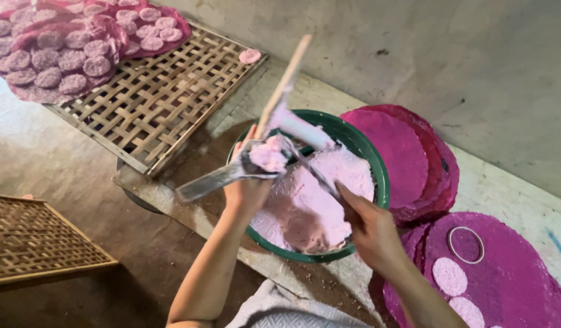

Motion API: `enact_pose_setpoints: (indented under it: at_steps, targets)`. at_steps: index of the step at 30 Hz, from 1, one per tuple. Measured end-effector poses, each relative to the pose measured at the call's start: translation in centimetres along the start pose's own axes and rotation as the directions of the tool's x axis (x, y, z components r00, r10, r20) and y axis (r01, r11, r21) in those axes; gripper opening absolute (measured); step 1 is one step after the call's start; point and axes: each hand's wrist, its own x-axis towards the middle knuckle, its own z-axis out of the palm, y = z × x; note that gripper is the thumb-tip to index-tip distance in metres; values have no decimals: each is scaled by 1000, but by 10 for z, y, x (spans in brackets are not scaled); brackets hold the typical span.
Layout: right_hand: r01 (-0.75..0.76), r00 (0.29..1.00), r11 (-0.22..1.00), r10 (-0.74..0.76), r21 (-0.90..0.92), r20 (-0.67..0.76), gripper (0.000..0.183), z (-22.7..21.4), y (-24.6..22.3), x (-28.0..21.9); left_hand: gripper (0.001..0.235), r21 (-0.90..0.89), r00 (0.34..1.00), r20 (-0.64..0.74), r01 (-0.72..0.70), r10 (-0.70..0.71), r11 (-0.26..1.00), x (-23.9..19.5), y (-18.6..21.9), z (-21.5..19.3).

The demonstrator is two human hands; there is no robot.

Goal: The person uses a specialized hand press tool to create circular dough discs on large pink mats, dipping the tool into a bowl of pink mixture between presses.

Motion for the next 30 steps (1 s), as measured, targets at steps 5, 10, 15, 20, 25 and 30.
enact_pose_setpoints:
  at_steps: [5, 10, 15, 20, 25, 30]
  targets:
    - [-324, 919, 946, 317, -9, 235, 51, 17, -7, -1, 88, 259, 993, 54, -117, 107, 959, 7, 2, -3]
    - [-560, 811, 795, 467, 233, 354, 46, -1, 5, 0, 93, 337, 989, 143, -10, -41, 942, 7, 2, -2]
    - [-447, 876, 893, 425, 52, 227, 52, 25, 29, 3, 102, 269, 980, 197, -19, -36, 963, 2, 9, 9]
    - [-412, 859, 911, 381, 21, 341, 40, 4, 27, 2, 79, 408, 981, 165, -160, 100, 899, 8, 0, -3]
    - [-104, 827, 993, 120, -60, 549, 34, -59, 0, 50, 88, 362, 906, 412, -61, -101, 930, 0, -5, -17]
    - [392, 769, 637, 168, -664, 616, 38, -26, -34, 66, 45, 249, 841, 385, -492, 381, 834, -16, -4, -3]
